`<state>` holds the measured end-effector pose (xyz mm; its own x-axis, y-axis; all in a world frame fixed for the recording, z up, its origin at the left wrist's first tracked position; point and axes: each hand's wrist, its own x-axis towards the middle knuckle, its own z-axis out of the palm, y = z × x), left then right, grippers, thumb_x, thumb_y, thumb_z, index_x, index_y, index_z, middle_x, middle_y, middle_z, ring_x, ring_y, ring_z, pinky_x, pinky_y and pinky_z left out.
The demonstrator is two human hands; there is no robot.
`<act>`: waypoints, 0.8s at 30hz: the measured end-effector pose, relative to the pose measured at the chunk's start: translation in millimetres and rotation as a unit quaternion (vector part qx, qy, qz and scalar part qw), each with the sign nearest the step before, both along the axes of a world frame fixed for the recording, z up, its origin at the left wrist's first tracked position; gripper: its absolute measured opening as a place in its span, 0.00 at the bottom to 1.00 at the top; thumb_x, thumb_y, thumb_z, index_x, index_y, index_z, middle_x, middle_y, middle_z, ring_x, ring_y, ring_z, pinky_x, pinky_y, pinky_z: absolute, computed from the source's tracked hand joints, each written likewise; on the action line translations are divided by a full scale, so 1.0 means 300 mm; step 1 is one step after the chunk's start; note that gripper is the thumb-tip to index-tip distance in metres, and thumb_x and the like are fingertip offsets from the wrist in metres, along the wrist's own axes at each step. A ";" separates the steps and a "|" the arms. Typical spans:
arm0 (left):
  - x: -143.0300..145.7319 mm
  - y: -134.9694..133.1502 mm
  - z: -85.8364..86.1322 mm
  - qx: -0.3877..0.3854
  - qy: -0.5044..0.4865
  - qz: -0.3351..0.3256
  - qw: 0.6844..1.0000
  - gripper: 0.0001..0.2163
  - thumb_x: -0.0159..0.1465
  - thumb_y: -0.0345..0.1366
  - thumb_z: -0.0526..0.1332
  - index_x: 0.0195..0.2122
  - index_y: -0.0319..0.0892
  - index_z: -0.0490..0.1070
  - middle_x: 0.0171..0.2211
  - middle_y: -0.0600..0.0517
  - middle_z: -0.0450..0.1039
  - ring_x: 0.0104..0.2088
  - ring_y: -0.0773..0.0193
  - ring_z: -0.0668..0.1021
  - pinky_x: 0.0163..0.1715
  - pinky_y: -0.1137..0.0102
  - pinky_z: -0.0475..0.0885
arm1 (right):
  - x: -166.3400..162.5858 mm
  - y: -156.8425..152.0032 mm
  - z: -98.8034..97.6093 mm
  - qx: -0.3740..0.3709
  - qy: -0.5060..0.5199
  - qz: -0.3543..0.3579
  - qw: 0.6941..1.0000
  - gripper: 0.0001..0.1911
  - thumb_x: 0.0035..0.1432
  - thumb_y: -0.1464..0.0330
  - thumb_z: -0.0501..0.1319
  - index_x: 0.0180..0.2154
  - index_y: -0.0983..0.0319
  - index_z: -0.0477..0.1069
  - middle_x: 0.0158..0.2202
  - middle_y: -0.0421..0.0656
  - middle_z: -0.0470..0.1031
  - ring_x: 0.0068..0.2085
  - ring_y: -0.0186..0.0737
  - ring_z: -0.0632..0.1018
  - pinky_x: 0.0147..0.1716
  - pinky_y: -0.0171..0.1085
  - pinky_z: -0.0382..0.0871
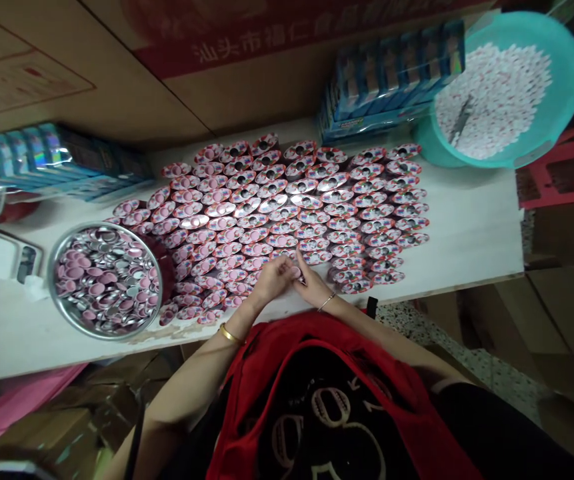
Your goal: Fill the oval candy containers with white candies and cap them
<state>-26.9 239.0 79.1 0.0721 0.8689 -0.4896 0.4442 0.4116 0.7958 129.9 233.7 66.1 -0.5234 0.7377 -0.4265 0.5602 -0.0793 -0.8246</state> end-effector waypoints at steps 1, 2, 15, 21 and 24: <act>-0.002 0.017 0.001 0.000 0.061 0.014 0.998 0.06 0.60 0.39 0.58 0.30 0.42 0.66 0.25 0.55 0.70 0.26 0.68 0.71 0.29 0.73 0.64 | 0.003 0.007 0.007 0.009 -0.040 0.015 0.999 0.45 0.59 0.73 0.51 0.69 0.67 0.24 0.38 0.47 0.76 0.33 0.41 0.75 0.38 0.38 0.69; -0.003 0.037 0.003 -0.002 0.132 0.021 0.991 0.06 0.61 0.39 0.57 0.31 0.42 0.67 0.26 0.54 0.71 0.27 0.67 0.72 0.29 0.72 0.64 | 0.005 0.015 0.015 0.025 -0.080 0.035 0.996 0.44 0.60 0.73 0.51 0.69 0.66 0.25 0.40 0.48 0.75 0.35 0.42 0.75 0.38 0.39 0.68; 0.000 0.167 0.005 -0.085 0.407 -0.178 0.892 0.16 0.64 0.45 0.54 0.40 0.38 0.75 0.39 0.37 0.76 0.43 0.47 0.78 0.40 0.61 0.69 | -0.070 0.056 0.013 0.055 -0.258 0.211 0.941 0.42 0.60 0.79 0.48 0.69 0.66 0.24 0.45 0.59 0.73 0.42 0.53 0.77 0.39 0.44 0.69; -0.018 0.145 0.036 -0.040 0.359 -0.163 0.918 0.13 0.65 0.42 0.56 0.39 0.39 0.75 0.37 0.41 0.76 0.41 0.53 0.78 0.40 0.64 0.69 | -0.015 0.077 0.017 0.070 -0.103 0.119 0.985 0.45 0.60 0.73 0.53 0.69 0.64 0.25 0.37 0.45 0.73 0.36 0.41 0.75 0.38 0.37 0.68; -0.034 0.109 0.051 0.022 0.206 -0.127 0.970 0.10 0.63 0.41 0.58 0.41 0.43 0.73 0.37 0.49 0.75 0.39 0.63 0.76 0.39 0.70 0.70 | -0.014 0.101 0.022 0.074 0.045 -0.009 0.996 0.46 0.58 0.73 0.53 0.69 0.64 0.25 0.33 0.40 0.71 0.32 0.38 0.72 0.36 0.35 0.67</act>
<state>-36.9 271.6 94.5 0.0920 0.8698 -0.4847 0.8110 0.2170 0.5433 125.8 264.0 72.7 -0.5417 0.7979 -0.2644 0.4824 0.0375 -0.8751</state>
